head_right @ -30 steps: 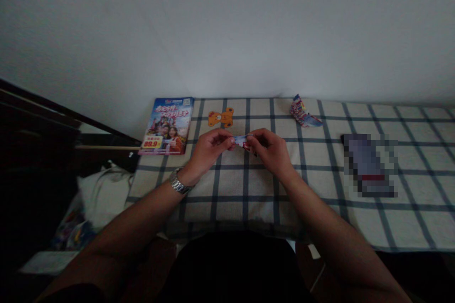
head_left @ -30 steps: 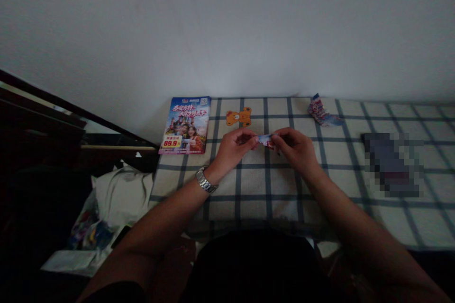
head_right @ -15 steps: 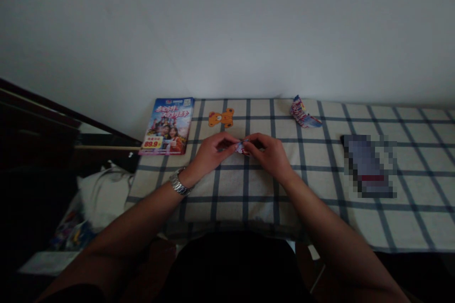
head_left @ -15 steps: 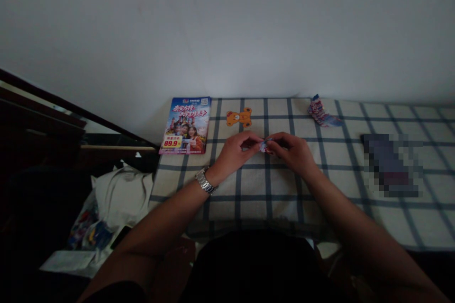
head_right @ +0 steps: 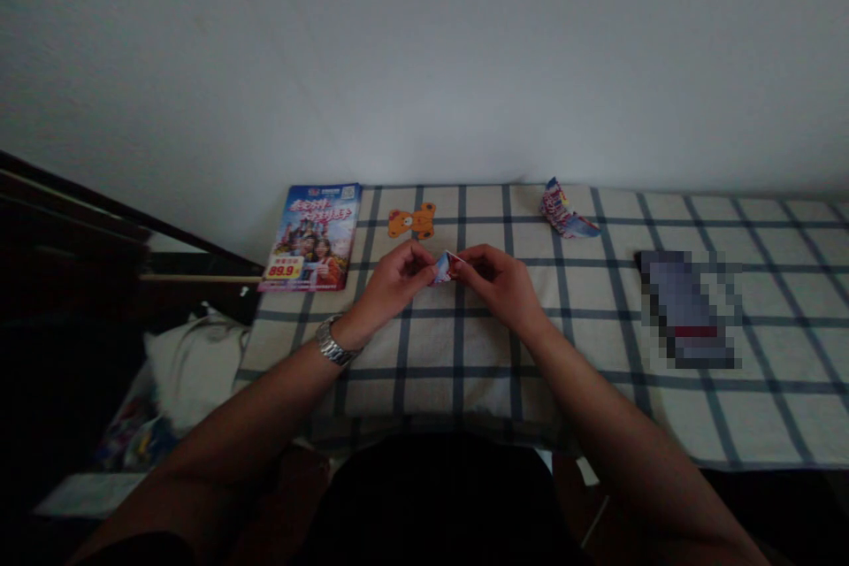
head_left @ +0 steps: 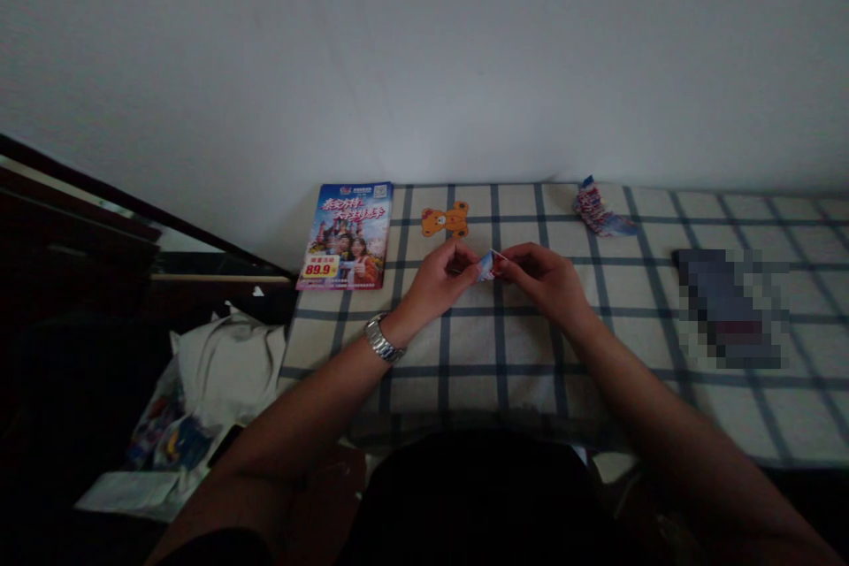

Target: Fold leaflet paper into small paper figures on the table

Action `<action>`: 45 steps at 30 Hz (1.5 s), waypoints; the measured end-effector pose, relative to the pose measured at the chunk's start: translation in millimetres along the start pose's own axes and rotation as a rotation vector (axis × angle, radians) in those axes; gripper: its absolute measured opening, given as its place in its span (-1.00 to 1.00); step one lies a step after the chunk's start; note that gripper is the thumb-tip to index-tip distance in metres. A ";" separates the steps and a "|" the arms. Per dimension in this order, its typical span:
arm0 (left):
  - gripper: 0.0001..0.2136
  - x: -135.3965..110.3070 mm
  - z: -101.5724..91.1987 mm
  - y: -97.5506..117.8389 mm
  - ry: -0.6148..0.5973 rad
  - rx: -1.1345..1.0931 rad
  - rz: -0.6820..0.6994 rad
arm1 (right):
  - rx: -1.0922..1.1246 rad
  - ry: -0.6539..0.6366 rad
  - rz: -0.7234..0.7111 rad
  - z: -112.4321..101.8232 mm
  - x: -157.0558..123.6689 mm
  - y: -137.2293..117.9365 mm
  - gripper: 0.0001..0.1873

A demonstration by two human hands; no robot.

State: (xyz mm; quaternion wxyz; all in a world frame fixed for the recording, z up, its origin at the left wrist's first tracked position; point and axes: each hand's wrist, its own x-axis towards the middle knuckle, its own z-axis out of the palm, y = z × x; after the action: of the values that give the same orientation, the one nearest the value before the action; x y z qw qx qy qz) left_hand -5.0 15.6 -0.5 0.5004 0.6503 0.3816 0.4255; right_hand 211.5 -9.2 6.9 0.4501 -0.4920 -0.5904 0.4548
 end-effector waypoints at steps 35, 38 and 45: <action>-0.81 -4.5 0.1 4.1 0.009 0.020 0.102 | 0.141 0.016 0.135 -2.2 1.1 -9.8 -0.56; -0.82 -5.4 -0.5 6.9 -0.019 0.101 0.126 | 0.107 -0.004 0.119 -3.3 0.4 -8.5 -0.58; -0.88 -5.6 2.3 13.3 -0.032 0.162 0.131 | 0.059 -0.049 0.077 -3.7 -0.1 -7.6 -0.63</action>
State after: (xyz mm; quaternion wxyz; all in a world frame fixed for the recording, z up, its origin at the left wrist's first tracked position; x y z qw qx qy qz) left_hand -3.8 6.9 11.2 0.4233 0.7188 0.3636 0.4147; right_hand 213.8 -9.7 15.1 0.4318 -0.4897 -0.5682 0.5008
